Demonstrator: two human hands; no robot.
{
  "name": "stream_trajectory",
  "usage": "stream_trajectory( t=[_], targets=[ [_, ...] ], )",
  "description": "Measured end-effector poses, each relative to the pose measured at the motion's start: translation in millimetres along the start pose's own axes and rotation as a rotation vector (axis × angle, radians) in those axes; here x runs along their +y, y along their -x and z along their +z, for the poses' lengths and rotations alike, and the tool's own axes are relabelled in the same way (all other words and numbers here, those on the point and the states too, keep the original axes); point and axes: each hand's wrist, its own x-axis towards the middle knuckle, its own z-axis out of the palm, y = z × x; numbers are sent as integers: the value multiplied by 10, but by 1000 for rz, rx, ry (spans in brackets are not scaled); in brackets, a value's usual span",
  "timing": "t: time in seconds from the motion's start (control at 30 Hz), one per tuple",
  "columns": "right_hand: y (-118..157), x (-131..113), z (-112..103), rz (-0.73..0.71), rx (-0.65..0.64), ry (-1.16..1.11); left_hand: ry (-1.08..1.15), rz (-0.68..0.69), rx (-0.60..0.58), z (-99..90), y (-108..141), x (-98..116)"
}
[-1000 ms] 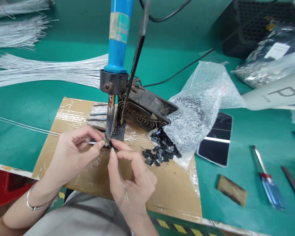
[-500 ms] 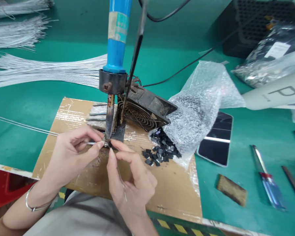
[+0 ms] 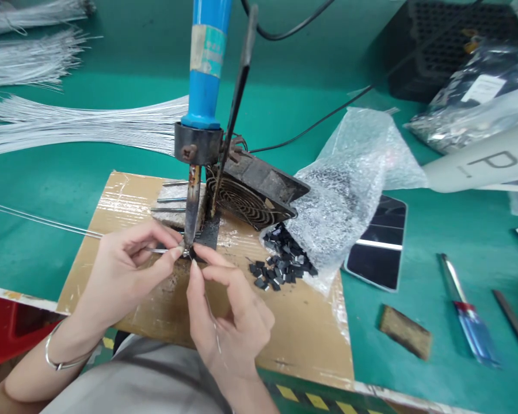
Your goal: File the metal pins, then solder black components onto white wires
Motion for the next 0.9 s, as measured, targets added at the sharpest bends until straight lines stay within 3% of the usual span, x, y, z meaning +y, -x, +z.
stream_trajectory(
  t=[0.9],
  targets=[
    [-11, 8, -6, -75, 7, 53, 1, 28, -1, 12, -15, -16]
  ],
)
